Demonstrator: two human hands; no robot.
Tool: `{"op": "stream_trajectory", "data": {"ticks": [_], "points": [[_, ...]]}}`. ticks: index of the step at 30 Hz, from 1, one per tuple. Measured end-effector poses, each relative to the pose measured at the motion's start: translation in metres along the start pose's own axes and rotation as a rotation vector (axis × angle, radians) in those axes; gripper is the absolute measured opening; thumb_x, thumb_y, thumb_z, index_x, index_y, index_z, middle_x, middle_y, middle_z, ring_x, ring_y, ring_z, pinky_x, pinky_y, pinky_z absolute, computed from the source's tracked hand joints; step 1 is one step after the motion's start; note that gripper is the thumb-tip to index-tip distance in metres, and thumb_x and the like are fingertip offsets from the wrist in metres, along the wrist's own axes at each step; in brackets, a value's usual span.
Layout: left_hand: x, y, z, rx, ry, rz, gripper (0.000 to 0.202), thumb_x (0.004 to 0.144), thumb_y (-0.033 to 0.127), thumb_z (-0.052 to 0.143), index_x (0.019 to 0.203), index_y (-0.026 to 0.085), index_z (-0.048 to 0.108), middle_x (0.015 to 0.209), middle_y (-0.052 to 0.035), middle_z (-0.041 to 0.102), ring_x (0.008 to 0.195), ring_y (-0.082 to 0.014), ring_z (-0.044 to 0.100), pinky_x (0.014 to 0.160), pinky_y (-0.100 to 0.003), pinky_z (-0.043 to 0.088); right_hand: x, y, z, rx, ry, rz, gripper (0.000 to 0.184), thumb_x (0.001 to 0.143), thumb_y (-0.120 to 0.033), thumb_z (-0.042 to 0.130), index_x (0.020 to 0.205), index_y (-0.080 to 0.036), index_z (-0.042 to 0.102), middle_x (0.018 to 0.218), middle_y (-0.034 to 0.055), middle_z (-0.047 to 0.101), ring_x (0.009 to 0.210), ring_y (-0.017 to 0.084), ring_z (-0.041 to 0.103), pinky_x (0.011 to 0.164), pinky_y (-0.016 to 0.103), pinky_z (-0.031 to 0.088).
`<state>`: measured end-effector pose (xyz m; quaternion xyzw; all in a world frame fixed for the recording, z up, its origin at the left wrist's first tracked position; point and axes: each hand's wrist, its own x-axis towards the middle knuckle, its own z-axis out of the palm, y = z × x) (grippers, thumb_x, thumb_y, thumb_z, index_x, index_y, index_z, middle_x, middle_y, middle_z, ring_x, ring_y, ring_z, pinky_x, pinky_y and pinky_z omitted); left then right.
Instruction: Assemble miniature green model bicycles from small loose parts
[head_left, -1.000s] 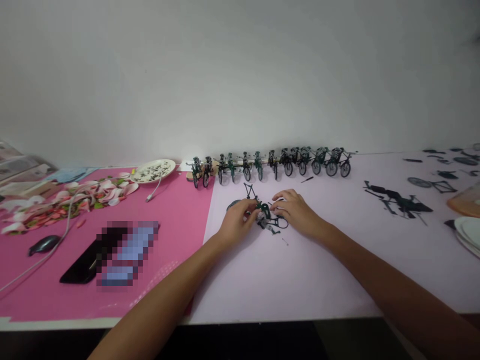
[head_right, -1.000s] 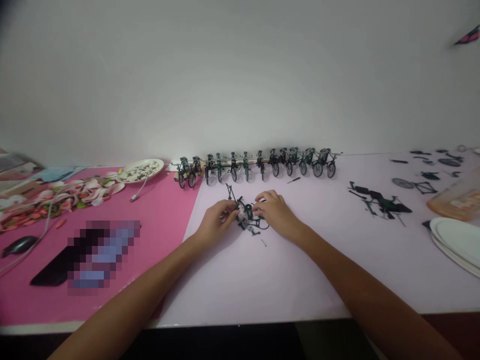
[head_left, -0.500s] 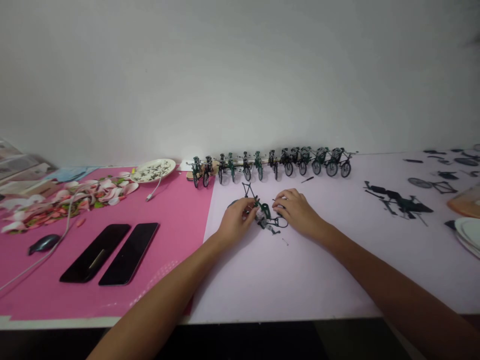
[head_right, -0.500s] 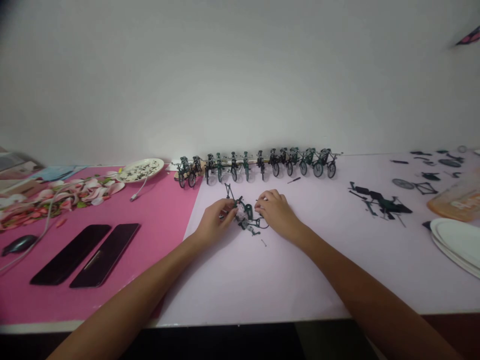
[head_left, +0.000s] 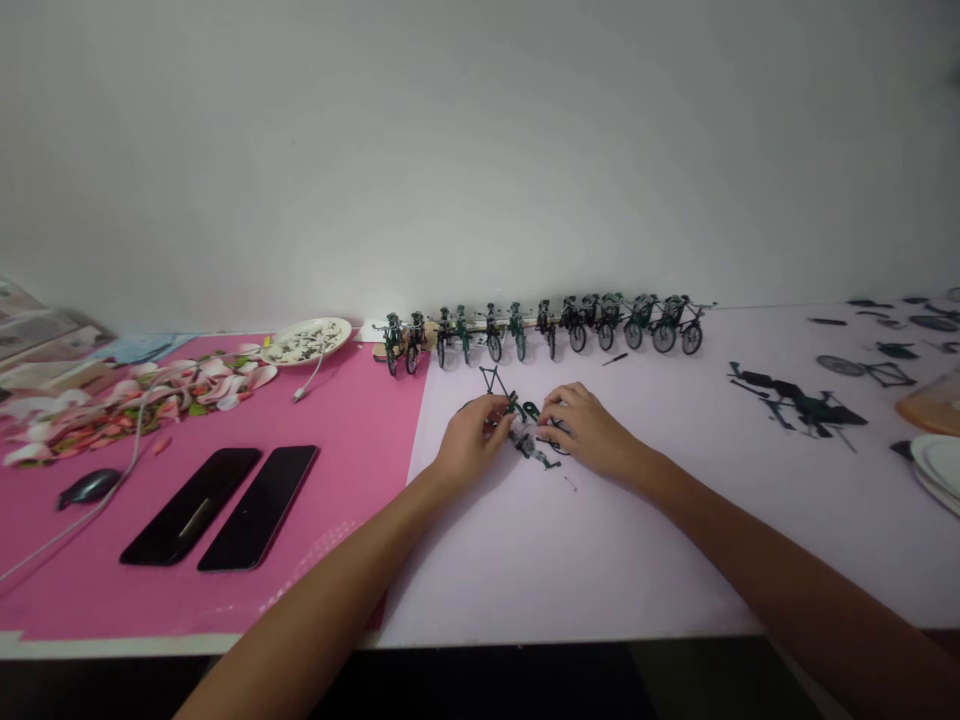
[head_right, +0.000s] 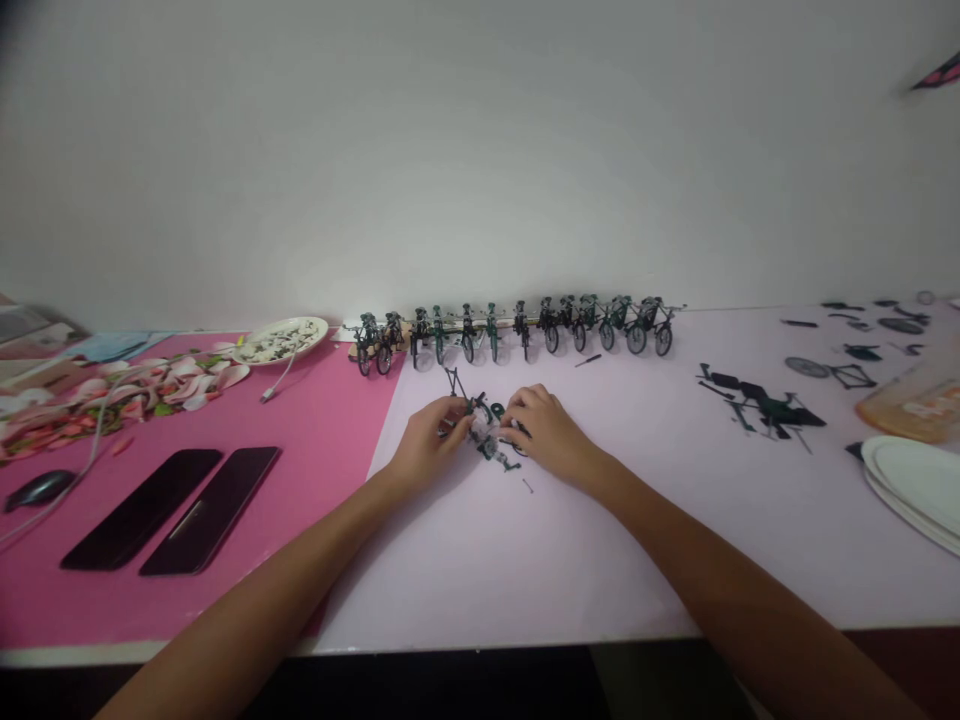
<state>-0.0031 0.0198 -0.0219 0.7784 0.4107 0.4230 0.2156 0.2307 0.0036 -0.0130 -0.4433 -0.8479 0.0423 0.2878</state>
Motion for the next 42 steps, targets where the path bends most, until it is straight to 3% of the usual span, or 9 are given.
{"op": "stream_trajectory", "data": {"ticks": [5, 11, 17, 31, 37, 42], "points": [[0.000, 0.001, -0.001, 0.021, -0.003, -0.008, 0.016, 0.097, 0.032, 0.060, 0.104, 0.020, 0.067, 0.097, -0.0063, 0.074, 0.085, -0.0184, 0.070, 0.072, -0.029, 0.056, 0.000, -0.005, -0.006, 0.117, -0.097, -0.004, 0.023, 0.101, -0.041, 0.061, 0.098, -0.025, 0.076, 0.100, 0.0086, 0.069, 0.102, 0.027, 0.059, 0.088, 0.046, 0.054], [0.001, 0.002, -0.003, 0.037, 0.011, -0.010, 0.015, 0.096, 0.034, 0.060, 0.103, 0.021, 0.067, 0.093, -0.0047, 0.074, 0.083, -0.0183, 0.069, 0.071, -0.029, 0.056, -0.001, -0.011, 0.004, 0.188, -0.108, -0.024, 0.029, 0.097, -0.038, 0.068, 0.123, -0.025, 0.071, 0.110, 0.0091, 0.071, 0.113, 0.029, 0.056, 0.097, 0.050, 0.051], [0.001, 0.000, -0.003, 0.027, 0.012, -0.006, 0.017, 0.097, 0.034, 0.060, 0.105, 0.021, 0.066, 0.094, -0.0051, 0.074, 0.082, -0.0181, 0.069, 0.072, -0.029, 0.056, 0.000, -0.008, 0.010, 0.183, -0.119, -0.063, 0.016, 0.099, -0.031, 0.066, 0.109, -0.025, 0.078, 0.104, 0.0078, 0.074, 0.108, 0.027, 0.059, 0.094, 0.046, 0.052], [0.006, -0.004, -0.014, 0.101, 0.039, 0.019, 0.019, 0.098, 0.034, 0.058, 0.108, 0.020, 0.065, 0.097, -0.0062, 0.074, 0.080, -0.0170, 0.069, 0.071, -0.029, 0.058, 0.003, 0.001, 0.002, -0.026, 0.024, 0.068, 0.018, 0.098, -0.036, 0.064, 0.101, -0.024, 0.078, 0.101, 0.0096, 0.075, 0.107, 0.032, 0.060, 0.092, 0.052, 0.051], [0.013, -0.009, -0.030, 0.208, 0.060, 0.051, 0.022, 0.099, 0.035, 0.055, 0.112, 0.020, 0.064, 0.101, -0.0075, 0.074, 0.083, -0.0177, 0.071, 0.071, -0.029, 0.058, 0.000, -0.007, 0.001, 0.026, 0.001, 0.051, 0.029, 0.100, -0.046, 0.060, 0.112, -0.025, 0.077, 0.121, 0.0112, 0.072, 0.123, 0.034, 0.055, 0.103, 0.058, 0.048], [0.018, -0.015, -0.037, 0.257, 0.087, 0.027, 0.020, 0.099, 0.033, 0.055, 0.111, 0.020, 0.063, 0.097, -0.0066, 0.074, 0.080, -0.0178, 0.072, 0.072, -0.030, 0.059, -0.003, -0.025, 0.009, 0.103, -0.159, -0.023, 0.049, 0.100, -0.055, 0.058, 0.142, -0.030, 0.063, 0.150, 0.0080, 0.060, 0.148, 0.035, 0.038, 0.118, 0.062, 0.038]]}}
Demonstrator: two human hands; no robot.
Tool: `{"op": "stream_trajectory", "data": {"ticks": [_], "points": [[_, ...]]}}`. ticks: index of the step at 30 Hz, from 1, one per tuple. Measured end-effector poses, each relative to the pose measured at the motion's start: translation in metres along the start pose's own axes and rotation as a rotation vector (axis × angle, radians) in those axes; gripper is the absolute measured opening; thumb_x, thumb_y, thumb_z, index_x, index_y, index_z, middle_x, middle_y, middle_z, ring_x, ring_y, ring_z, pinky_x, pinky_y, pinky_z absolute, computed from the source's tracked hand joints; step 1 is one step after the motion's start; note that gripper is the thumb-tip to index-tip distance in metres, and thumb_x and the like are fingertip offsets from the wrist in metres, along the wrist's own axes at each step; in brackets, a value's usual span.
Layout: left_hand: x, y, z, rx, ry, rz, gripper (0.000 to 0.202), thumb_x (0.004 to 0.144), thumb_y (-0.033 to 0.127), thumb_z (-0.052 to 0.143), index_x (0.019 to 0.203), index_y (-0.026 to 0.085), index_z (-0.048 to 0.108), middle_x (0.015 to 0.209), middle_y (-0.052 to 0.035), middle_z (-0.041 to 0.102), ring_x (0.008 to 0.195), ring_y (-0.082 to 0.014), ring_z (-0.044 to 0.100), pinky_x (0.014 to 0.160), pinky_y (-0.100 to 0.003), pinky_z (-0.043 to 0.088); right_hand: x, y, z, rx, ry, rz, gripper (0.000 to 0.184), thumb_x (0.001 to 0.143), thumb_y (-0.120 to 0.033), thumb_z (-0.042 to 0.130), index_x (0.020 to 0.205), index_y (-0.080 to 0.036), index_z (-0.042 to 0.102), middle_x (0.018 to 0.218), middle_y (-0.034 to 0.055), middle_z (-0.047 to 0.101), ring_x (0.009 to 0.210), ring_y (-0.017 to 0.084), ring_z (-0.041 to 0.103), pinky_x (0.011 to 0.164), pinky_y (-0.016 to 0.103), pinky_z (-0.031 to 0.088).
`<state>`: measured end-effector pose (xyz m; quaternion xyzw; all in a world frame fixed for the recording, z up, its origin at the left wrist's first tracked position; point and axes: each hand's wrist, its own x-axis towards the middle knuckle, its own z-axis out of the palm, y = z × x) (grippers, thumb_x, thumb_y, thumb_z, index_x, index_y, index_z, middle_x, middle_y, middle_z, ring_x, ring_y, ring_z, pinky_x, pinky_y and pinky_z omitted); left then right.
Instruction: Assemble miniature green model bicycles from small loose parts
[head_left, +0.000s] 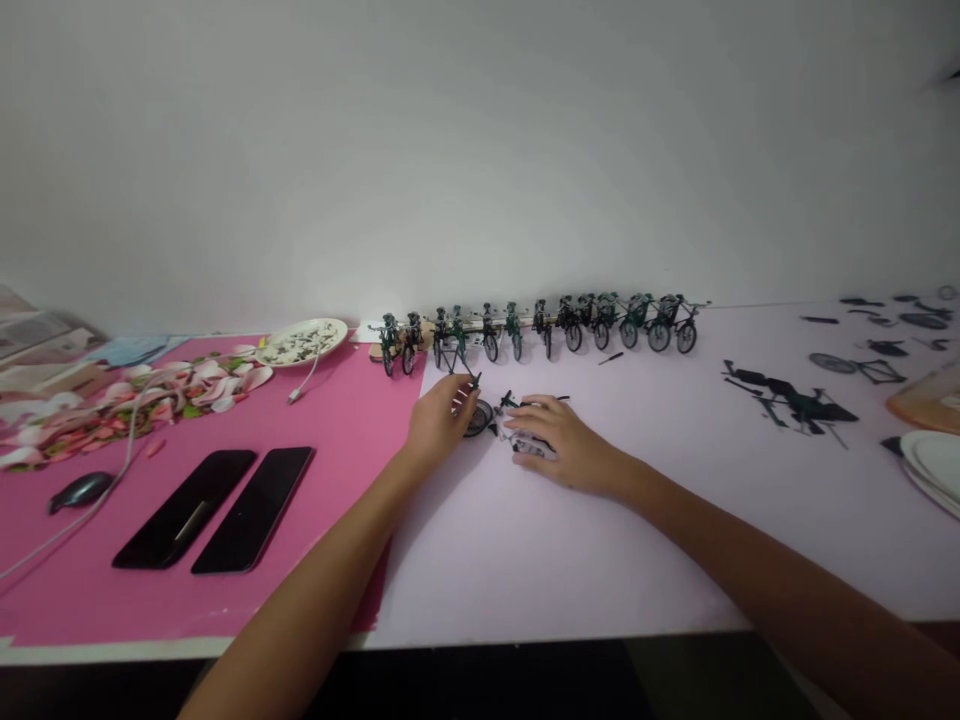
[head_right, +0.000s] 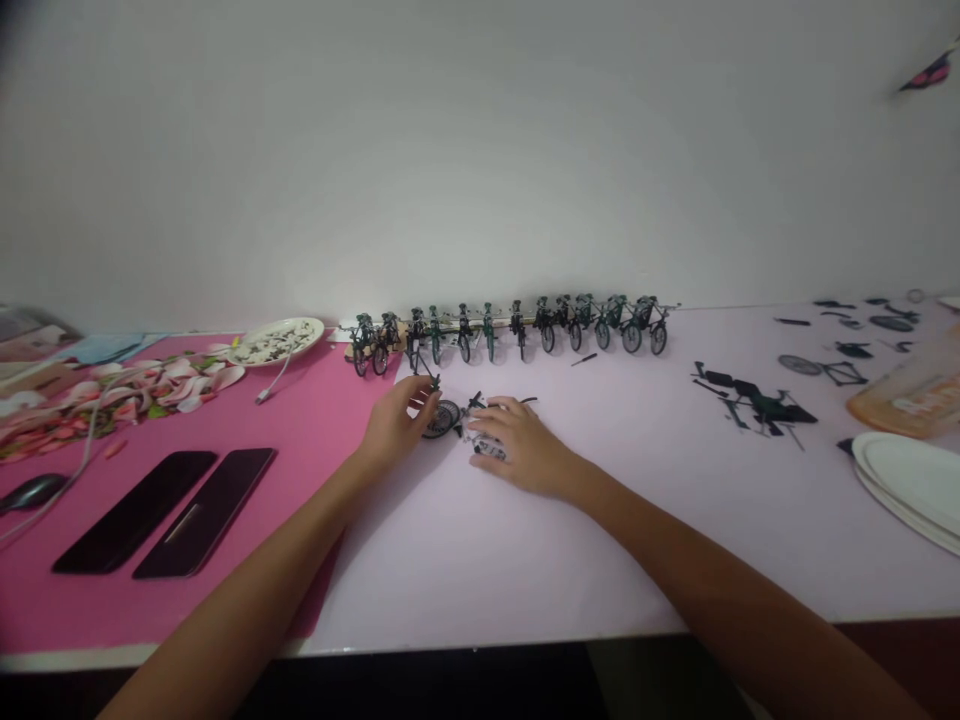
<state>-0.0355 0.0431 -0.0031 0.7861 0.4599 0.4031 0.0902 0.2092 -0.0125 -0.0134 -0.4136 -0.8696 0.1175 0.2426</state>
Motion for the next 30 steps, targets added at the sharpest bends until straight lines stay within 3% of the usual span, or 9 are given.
{"op": "stream_trajectory", "data": {"ticks": [6, 11, 21, 30], "points": [[0.002, -0.005, 0.001, 0.031, -0.001, -0.010, 0.019, 0.098, 0.033, 0.056, 0.110, 0.021, 0.064, 0.095, -0.0061, 0.074, 0.080, -0.0188, 0.072, 0.073, -0.032, 0.058, 0.001, -0.005, 0.011, -0.088, -0.140, -0.024, 0.073, 0.098, -0.071, 0.048, 0.156, -0.027, 0.048, 0.171, 0.0068, 0.032, 0.161, 0.035, 0.015, 0.129, 0.062, 0.018], [0.001, -0.004, 0.002, 0.054, -0.034, -0.010, 0.021, 0.099, 0.035, 0.056, 0.112, 0.022, 0.065, 0.097, -0.0063, 0.075, 0.084, -0.0204, 0.072, 0.074, -0.033, 0.057, 0.005, 0.004, 0.016, -0.164, -0.130, -0.052, 0.076, 0.101, -0.072, 0.038, 0.160, -0.025, 0.042, 0.173, 0.0076, 0.024, 0.162, 0.032, 0.005, 0.131, 0.060, 0.009], [0.000, -0.001, 0.007, 0.040, -0.068, -0.019, 0.022, 0.098, 0.035, 0.056, 0.113, 0.022, 0.066, 0.100, -0.0061, 0.075, 0.085, -0.0198, 0.070, 0.077, -0.032, 0.055, 0.012, 0.001, 0.019, -0.230, -0.145, -0.053, 0.073, 0.106, -0.064, 0.029, 0.159, -0.016, 0.044, 0.167, 0.0140, 0.037, 0.161, 0.034, 0.015, 0.130, 0.061, 0.014], [-0.002, -0.001, 0.009, 0.034, -0.073, 0.026, 0.021, 0.098, 0.033, 0.056, 0.112, 0.022, 0.067, 0.098, -0.0057, 0.075, 0.083, -0.0193, 0.070, 0.075, -0.032, 0.055, 0.013, 0.004, 0.021, -0.093, 0.025, -0.042, 0.048, 0.104, -0.052, 0.050, 0.141, -0.025, 0.065, 0.144, 0.0131, 0.062, 0.148, 0.036, 0.038, 0.119, 0.061, 0.038]]}}
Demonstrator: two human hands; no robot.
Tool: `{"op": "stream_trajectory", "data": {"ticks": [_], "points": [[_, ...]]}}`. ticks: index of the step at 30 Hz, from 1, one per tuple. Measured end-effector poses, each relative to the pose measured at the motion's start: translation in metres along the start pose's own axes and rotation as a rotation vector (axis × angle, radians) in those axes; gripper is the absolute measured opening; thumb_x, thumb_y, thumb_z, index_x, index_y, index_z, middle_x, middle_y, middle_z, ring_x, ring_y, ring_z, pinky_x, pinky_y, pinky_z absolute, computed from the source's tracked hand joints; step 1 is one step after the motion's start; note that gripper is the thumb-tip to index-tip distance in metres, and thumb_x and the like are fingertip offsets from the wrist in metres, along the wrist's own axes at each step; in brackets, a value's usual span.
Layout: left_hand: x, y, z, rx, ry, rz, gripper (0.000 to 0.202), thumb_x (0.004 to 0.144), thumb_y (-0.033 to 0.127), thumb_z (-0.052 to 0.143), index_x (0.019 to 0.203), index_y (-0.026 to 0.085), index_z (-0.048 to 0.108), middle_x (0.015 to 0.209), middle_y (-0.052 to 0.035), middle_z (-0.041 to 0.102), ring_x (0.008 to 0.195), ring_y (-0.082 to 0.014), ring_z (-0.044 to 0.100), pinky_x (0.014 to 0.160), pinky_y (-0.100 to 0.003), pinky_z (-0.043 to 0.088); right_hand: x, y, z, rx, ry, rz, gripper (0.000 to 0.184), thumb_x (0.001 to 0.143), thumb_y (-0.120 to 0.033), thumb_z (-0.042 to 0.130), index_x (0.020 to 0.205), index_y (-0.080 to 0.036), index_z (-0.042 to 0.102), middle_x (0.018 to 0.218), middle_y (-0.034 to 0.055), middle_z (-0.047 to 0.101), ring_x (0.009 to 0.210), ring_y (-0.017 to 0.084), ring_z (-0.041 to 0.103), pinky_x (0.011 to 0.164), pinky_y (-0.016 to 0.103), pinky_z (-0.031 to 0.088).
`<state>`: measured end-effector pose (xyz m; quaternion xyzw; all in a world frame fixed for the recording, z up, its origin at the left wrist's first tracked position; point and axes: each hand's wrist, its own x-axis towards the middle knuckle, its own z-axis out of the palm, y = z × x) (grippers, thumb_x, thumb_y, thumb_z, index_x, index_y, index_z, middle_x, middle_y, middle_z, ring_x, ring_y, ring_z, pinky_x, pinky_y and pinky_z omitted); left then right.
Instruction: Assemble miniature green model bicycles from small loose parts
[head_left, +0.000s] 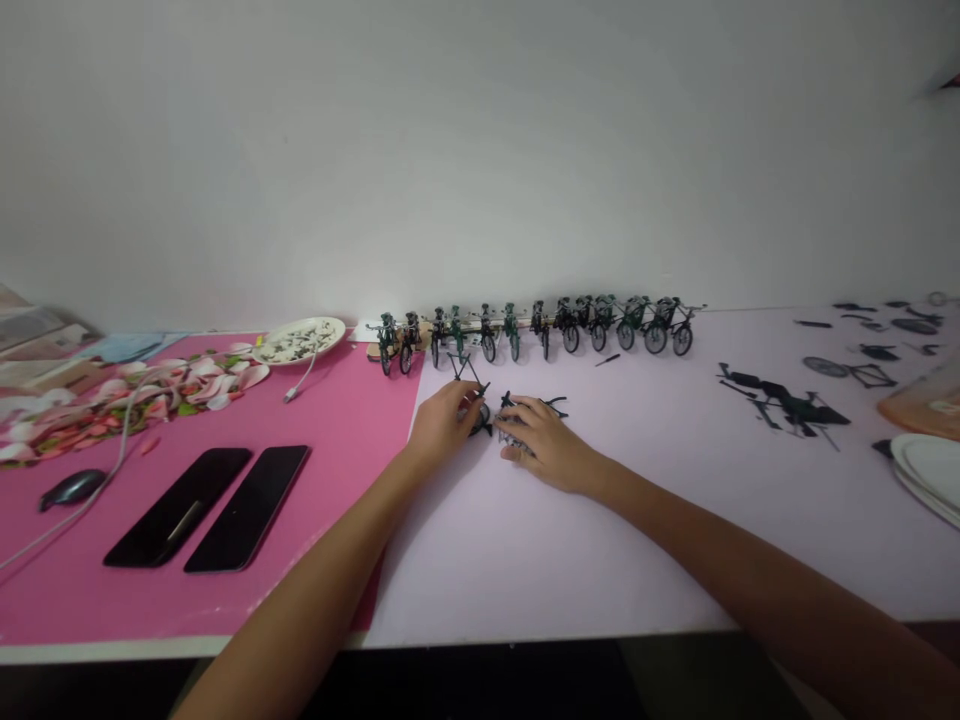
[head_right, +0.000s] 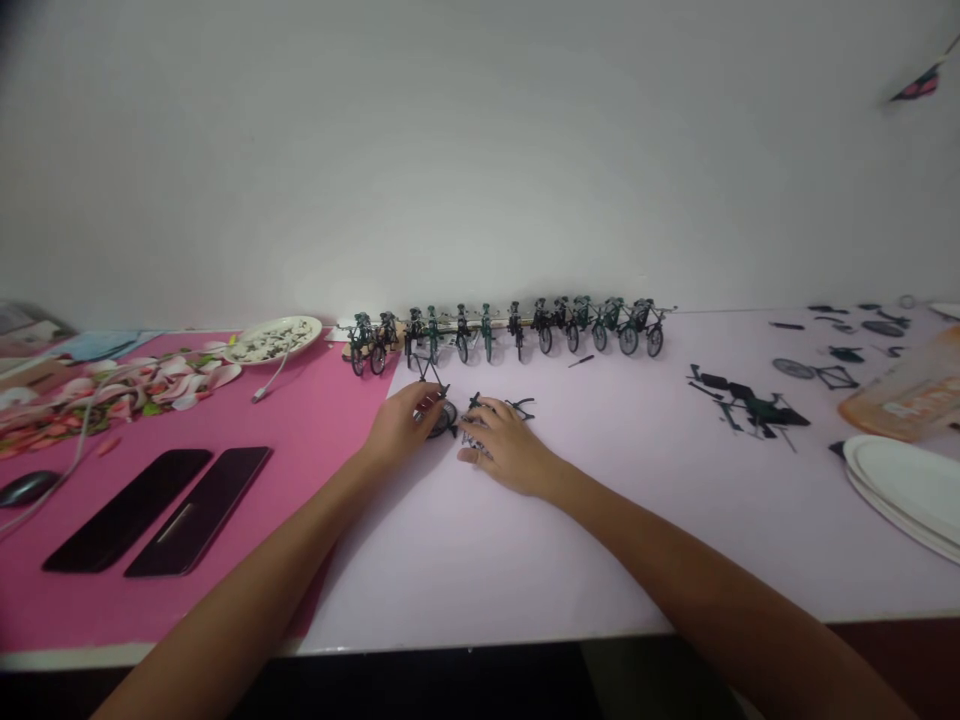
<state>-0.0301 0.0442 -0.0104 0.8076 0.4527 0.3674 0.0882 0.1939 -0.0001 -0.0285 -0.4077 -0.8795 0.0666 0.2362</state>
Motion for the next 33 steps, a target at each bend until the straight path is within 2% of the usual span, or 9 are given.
{"op": "stream_trajectory", "data": {"ticks": [4, 7, 9, 12, 15, 27, 33], "points": [[-0.001, -0.001, 0.001, 0.034, 0.002, 0.049, 0.020, 0.098, 0.032, 0.057, 0.112, 0.023, 0.068, 0.097, -0.0056, 0.074, 0.082, -0.0189, 0.071, 0.071, -0.029, 0.054, 0.002, 0.004, -0.001, 0.027, 0.115, -0.003, 0.032, 0.101, -0.043, 0.060, 0.123, -0.026, 0.074, 0.124, 0.0112, 0.072, 0.136, 0.035, 0.050, 0.111, 0.059, 0.046], [-0.002, 0.001, 0.001, 0.064, -0.012, 0.080, 0.019, 0.098, 0.030, 0.058, 0.112, 0.023, 0.068, 0.099, -0.0053, 0.074, 0.083, -0.0183, 0.072, 0.071, -0.028, 0.053, 0.004, 0.006, -0.004, 0.051, 0.253, -0.010, 0.016, 0.097, -0.034, 0.067, 0.104, -0.024, 0.078, 0.103, 0.0105, 0.077, 0.117, 0.033, 0.062, 0.100, 0.055, 0.052], [-0.003, 0.004, 0.001, 0.082, -0.023, 0.108, 0.019, 0.098, 0.029, 0.058, 0.112, 0.023, 0.068, 0.101, -0.0049, 0.074, 0.083, -0.0176, 0.072, 0.071, -0.027, 0.053, 0.004, 0.006, -0.006, 0.080, 0.339, -0.016, 0.013, 0.097, -0.030, 0.066, 0.095, -0.023, 0.077, 0.094, 0.0099, 0.077, 0.103, 0.030, 0.067, 0.092, 0.049, 0.056], [-0.005, 0.007, 0.002, 0.132, -0.035, 0.166, 0.018, 0.100, 0.027, 0.056, 0.113, 0.024, 0.068, 0.102, -0.0044, 0.074, 0.083, -0.0168, 0.072, 0.072, -0.026, 0.052, 0.004, 0.003, -0.010, 0.143, 0.477, 0.003, 0.012, 0.097, -0.030, 0.067, 0.099, -0.023, 0.076, 0.091, 0.0086, 0.077, 0.090, 0.026, 0.071, 0.084, 0.043, 0.059], [-0.006, 0.009, 0.004, 0.216, -0.033, 0.221, 0.019, 0.102, 0.028, 0.055, 0.114, 0.023, 0.068, 0.101, -0.0048, 0.075, 0.084, -0.0180, 0.072, 0.072, -0.027, 0.052, 0.003, -0.001, -0.013, 0.202, 0.574, 0.007, 0.016, 0.098, -0.032, 0.067, 0.108, -0.024, 0.077, 0.097, 0.0082, 0.079, 0.091, 0.025, 0.073, 0.084, 0.041, 0.061], [-0.008, 0.012, 0.009, 0.431, -0.001, 0.422, 0.023, 0.104, 0.026, 0.047, 0.113, 0.019, 0.068, 0.091, -0.0063, 0.075, 0.074, -0.0172, 0.071, 0.067, -0.028, 0.052, 0.001, -0.007, -0.009, 0.291, 0.606, 0.058, 0.021, 0.097, -0.037, 0.067, 0.106, -0.026, 0.082, 0.095, 0.0073, 0.081, 0.080, 0.023, 0.075, 0.074, 0.039, 0.065], [-0.010, 0.015, 0.009, 0.492, -0.010, 0.511, 0.022, 0.104, 0.018, 0.044, 0.098, 0.018, 0.064, 0.080, -0.0056, 0.069, 0.069, -0.0171, 0.067, 0.065, -0.028, 0.049, 0.000, -0.007, -0.005, 0.365, 0.610, 0.115, 0.019, 0.093, -0.037, 0.070, 0.101, -0.024, 0.082, 0.088, 0.0063, 0.081, 0.072, 0.021, 0.075, 0.067, 0.035, 0.066]]}}
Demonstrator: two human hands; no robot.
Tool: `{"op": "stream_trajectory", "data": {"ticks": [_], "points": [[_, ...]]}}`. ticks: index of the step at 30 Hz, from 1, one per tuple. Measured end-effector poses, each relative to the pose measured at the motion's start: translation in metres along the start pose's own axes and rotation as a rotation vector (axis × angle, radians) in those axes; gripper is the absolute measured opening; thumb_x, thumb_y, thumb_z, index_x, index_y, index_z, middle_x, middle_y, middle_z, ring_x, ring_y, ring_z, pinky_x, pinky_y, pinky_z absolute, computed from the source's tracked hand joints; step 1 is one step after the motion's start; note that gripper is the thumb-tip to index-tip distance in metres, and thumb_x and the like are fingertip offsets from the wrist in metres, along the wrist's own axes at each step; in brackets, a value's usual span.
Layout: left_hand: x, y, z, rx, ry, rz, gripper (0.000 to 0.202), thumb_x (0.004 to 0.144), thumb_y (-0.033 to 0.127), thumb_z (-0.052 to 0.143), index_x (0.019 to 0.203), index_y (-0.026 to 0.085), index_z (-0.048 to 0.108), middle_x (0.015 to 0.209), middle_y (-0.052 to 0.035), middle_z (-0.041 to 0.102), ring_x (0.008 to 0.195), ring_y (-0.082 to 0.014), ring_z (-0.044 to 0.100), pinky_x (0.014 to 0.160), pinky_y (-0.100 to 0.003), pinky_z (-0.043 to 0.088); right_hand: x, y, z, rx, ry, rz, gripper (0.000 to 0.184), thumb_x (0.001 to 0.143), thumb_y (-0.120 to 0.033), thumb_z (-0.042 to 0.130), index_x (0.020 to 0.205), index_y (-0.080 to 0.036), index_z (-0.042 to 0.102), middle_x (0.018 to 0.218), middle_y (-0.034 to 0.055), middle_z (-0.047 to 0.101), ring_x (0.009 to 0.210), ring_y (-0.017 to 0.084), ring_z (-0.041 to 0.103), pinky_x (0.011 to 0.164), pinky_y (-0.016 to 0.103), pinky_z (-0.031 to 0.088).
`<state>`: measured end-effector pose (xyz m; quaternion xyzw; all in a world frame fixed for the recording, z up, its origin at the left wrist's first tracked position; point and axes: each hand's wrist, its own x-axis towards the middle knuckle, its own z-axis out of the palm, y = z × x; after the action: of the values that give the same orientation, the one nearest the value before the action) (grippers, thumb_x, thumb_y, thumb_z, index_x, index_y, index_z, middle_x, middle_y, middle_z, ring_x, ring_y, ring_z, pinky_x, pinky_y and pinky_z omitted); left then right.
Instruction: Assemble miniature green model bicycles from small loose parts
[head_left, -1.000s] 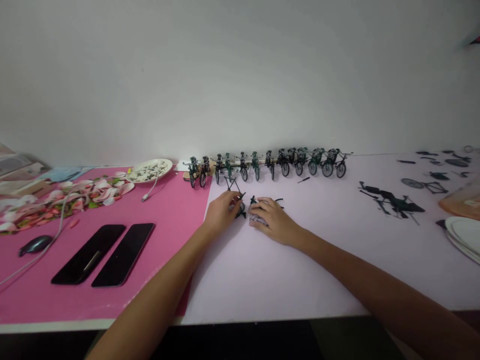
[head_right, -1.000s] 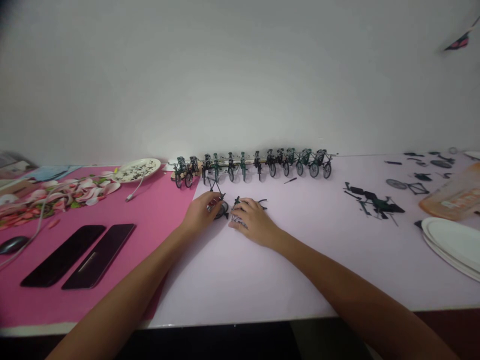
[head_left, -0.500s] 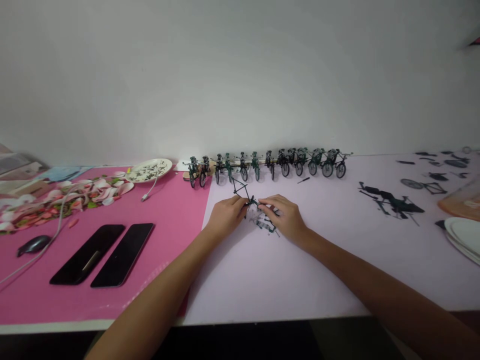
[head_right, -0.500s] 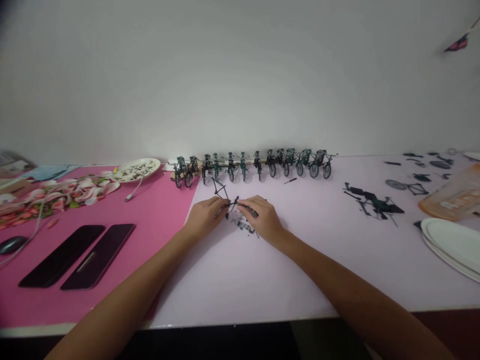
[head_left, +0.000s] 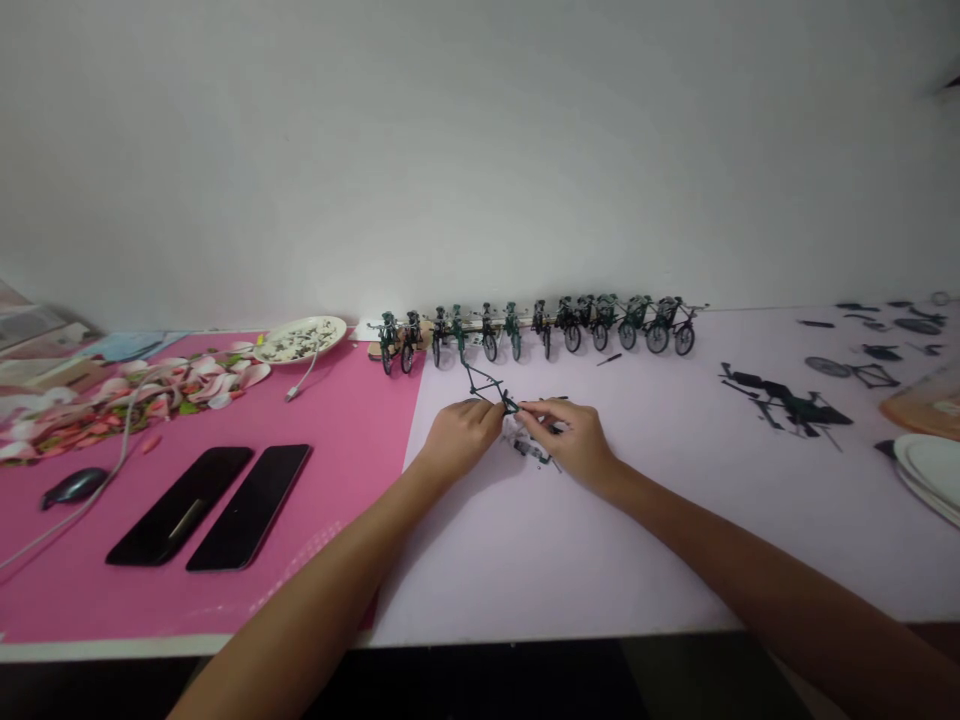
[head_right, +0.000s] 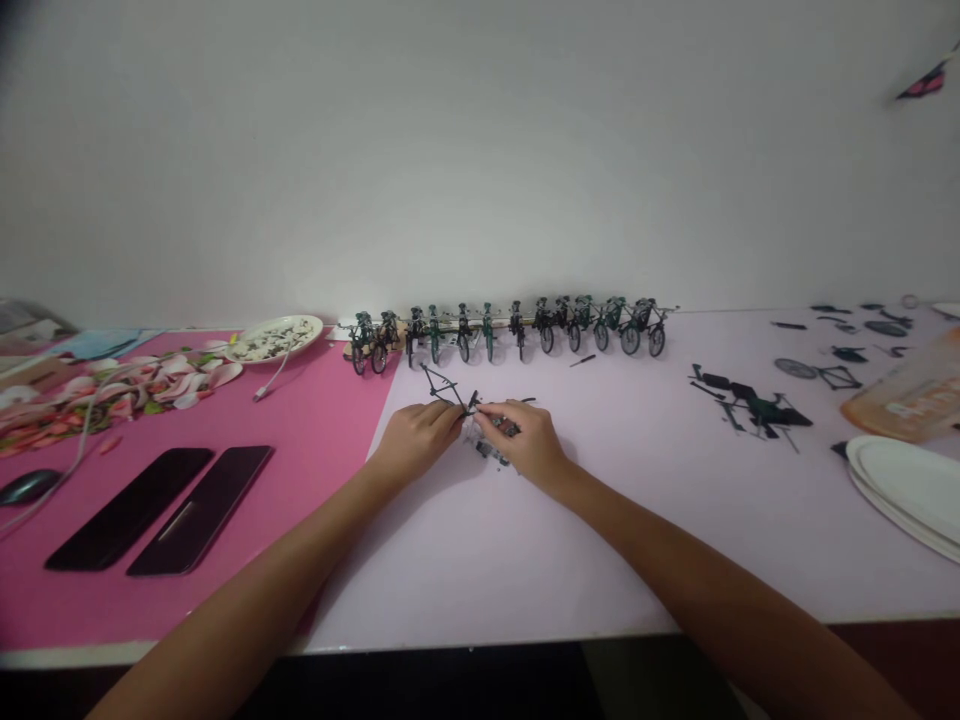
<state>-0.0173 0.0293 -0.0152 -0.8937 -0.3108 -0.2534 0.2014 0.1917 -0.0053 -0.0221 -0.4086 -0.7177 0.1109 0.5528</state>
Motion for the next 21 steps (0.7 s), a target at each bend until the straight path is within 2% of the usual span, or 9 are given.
{"op": "stream_trajectory", "data": {"ticks": [5, 11, 14, 18, 21], "points": [[0.000, 0.004, -0.004, 0.021, 0.004, 0.058, 0.022, 0.105, 0.016, 0.040, 0.100, 0.017, 0.062, 0.079, -0.0057, 0.067, 0.068, -0.0176, 0.066, 0.062, -0.029, 0.050, -0.001, -0.002, 0.000, 0.028, -0.017, 0.063, 0.018, 0.089, -0.038, 0.075, 0.096, -0.023, 0.083, 0.088, 0.0067, 0.082, 0.071, 0.022, 0.076, 0.065, 0.035, 0.066], [-0.001, 0.010, -0.009, -0.072, 0.004, 0.096, 0.027, 0.106, 0.019, 0.035, 0.115, 0.014, 0.060, 0.084, -0.0094, 0.067, 0.075, -0.0202, 0.068, 0.070, -0.033, 0.058, -0.004, -0.004, 0.001, 0.078, -0.056, 0.110, 0.017, 0.088, -0.035, 0.073, 0.095, -0.022, 0.082, 0.085, 0.0053, 0.082, 0.071, 0.021, 0.075, 0.064, 0.033, 0.065], [-0.001, 0.011, -0.007, -0.080, 0.025, 0.083, 0.028, 0.107, 0.020, 0.035, 0.117, 0.014, 0.060, 0.085, -0.0099, 0.069, 0.074, -0.0199, 0.068, 0.070, -0.033, 0.058, -0.004, -0.004, 0.000, 0.050, -0.058, 0.086, 0.016, 0.089, -0.035, 0.072, 0.095, -0.023, 0.081, 0.086, 0.0053, 0.081, 0.069, 0.020, 0.073, 0.064, 0.033, 0.064], [0.000, 0.011, -0.003, -0.087, 0.050, 0.037, 0.027, 0.107, 0.023, 0.038, 0.108, 0.015, 0.064, 0.083, -0.0085, 0.071, 0.072, -0.0182, 0.069, 0.068, -0.030, 0.056, -0.001, -0.006, -0.002, 0.023, -0.071, 0.061, 0.020, 0.090, -0.038, 0.071, 0.098, -0.023, 0.080, 0.086, 0.0057, 0.079, 0.066, 0.019, 0.071, 0.062, 0.033, 0.062], [0.001, 0.009, -0.002, -0.168, 0.101, -0.046, 0.025, 0.107, 0.026, 0.043, 0.111, 0.017, 0.066, 0.090, -0.0083, 0.075, 0.077, -0.0179, 0.072, 0.069, -0.028, 0.056, 0.001, -0.008, -0.007, 0.022, -0.095, 0.058, 0.027, 0.097, -0.044, 0.063, 0.106, -0.023, 0.077, 0.093, 0.0076, 0.079, 0.080, 0.022, 0.074, 0.069, 0.033, 0.062]]}}
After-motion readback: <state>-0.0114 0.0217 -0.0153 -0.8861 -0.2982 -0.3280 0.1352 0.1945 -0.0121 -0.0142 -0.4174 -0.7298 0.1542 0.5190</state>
